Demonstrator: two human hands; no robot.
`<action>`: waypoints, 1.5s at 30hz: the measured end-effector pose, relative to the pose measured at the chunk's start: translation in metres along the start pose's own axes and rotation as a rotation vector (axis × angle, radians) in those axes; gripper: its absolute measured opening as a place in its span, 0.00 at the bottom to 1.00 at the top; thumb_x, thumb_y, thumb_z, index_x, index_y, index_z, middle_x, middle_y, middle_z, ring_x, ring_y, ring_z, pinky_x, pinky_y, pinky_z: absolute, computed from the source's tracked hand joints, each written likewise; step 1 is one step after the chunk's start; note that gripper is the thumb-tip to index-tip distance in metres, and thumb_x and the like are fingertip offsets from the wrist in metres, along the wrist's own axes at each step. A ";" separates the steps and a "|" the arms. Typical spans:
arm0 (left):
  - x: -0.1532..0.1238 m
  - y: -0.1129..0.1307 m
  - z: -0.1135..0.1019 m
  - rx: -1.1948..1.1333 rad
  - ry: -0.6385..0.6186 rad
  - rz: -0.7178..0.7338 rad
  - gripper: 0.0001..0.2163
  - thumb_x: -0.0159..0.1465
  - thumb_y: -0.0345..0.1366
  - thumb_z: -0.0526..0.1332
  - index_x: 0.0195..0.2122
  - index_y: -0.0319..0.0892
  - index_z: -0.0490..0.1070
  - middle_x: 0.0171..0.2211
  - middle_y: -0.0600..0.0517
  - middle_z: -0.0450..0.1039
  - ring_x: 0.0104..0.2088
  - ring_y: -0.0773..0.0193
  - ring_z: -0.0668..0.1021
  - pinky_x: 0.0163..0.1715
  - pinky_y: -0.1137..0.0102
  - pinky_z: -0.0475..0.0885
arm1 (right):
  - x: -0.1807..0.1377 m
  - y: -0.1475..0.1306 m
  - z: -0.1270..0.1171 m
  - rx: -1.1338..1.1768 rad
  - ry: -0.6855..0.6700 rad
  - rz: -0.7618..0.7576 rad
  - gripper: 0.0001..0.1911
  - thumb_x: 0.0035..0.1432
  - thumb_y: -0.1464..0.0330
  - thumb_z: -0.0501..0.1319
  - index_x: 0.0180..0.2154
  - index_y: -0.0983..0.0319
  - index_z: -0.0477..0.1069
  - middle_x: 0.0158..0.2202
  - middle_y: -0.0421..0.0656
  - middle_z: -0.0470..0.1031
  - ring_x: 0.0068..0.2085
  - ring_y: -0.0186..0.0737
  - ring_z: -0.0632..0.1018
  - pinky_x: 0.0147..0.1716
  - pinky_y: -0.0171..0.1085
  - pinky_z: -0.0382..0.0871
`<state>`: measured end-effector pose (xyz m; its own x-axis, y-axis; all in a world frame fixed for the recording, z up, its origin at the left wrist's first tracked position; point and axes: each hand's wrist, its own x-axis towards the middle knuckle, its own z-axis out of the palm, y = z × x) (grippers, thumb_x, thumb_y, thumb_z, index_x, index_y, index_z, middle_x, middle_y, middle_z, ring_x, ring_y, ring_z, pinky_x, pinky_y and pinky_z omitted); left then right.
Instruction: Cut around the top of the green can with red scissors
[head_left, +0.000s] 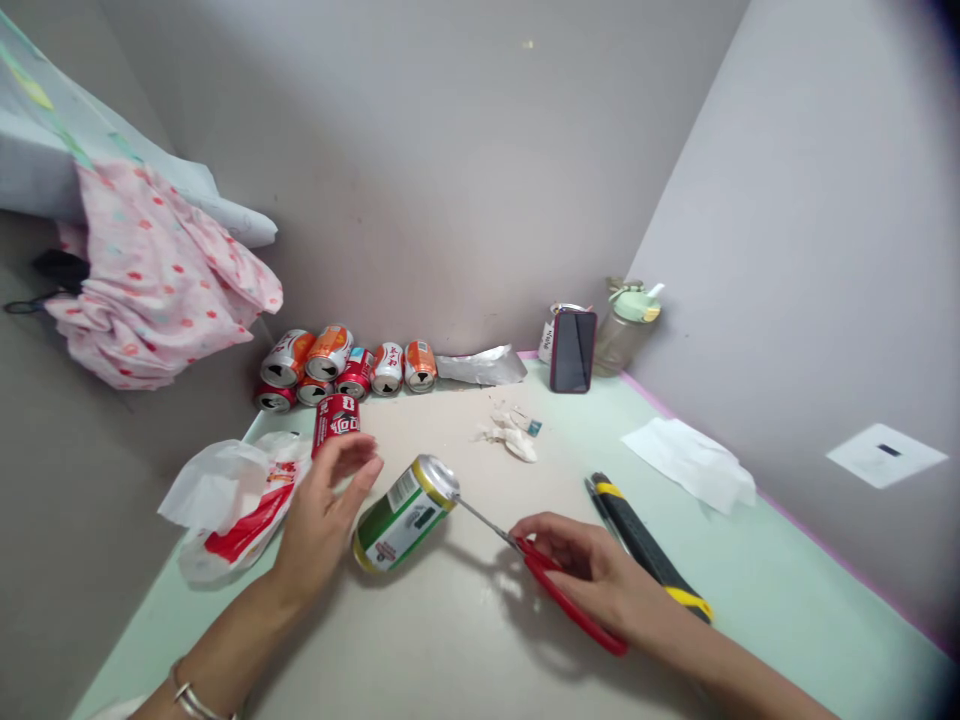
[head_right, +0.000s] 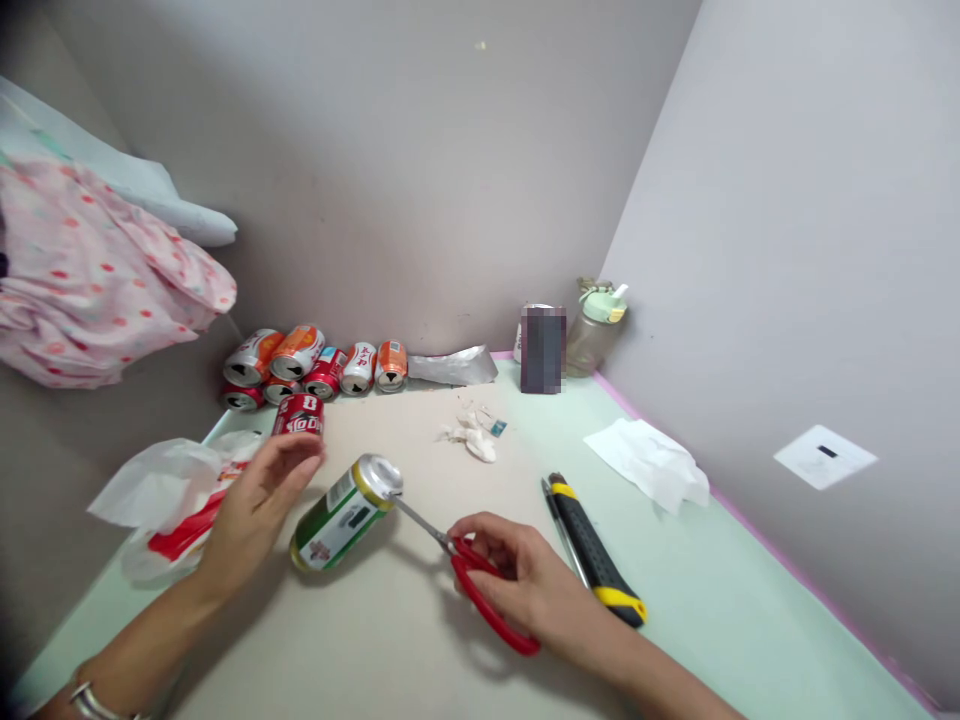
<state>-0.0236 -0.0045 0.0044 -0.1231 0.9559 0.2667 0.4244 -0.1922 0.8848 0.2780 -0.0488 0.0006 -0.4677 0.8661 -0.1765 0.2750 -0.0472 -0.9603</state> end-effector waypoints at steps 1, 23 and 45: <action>0.004 -0.002 -0.003 0.125 0.139 0.115 0.17 0.64 0.49 0.62 0.50 0.44 0.70 0.50 0.45 0.72 0.52 0.50 0.75 0.56 0.58 0.67 | 0.000 0.000 0.000 0.000 0.010 0.000 0.13 0.62 0.65 0.63 0.47 0.62 0.72 0.29 0.37 0.66 0.29 0.33 0.64 0.28 0.31 0.58; 0.048 -0.020 -0.025 -0.781 0.305 -0.365 0.07 0.66 0.36 0.54 0.36 0.41 0.70 0.42 0.46 0.78 0.43 0.55 0.81 0.40 0.59 0.82 | 0.000 -0.005 -0.002 -0.004 0.004 -0.054 0.16 0.60 0.61 0.63 0.46 0.65 0.72 0.28 0.37 0.66 0.28 0.34 0.65 0.27 0.32 0.57; 0.139 -0.013 0.006 -0.852 0.490 -0.486 0.16 0.69 0.38 0.62 0.56 0.40 0.69 0.54 0.44 0.72 0.48 0.54 0.78 0.46 0.55 0.77 | 0.000 -0.008 0.000 -0.016 -0.031 -0.044 0.14 0.60 0.64 0.63 0.46 0.63 0.73 0.29 0.39 0.69 0.29 0.34 0.66 0.26 0.31 0.58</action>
<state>-0.0410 0.1327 0.0277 -0.5327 0.8156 -0.2260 -0.5024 -0.0898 0.8600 0.2762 -0.0480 0.0079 -0.5055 0.8512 -0.1414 0.2667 -0.0016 -0.9638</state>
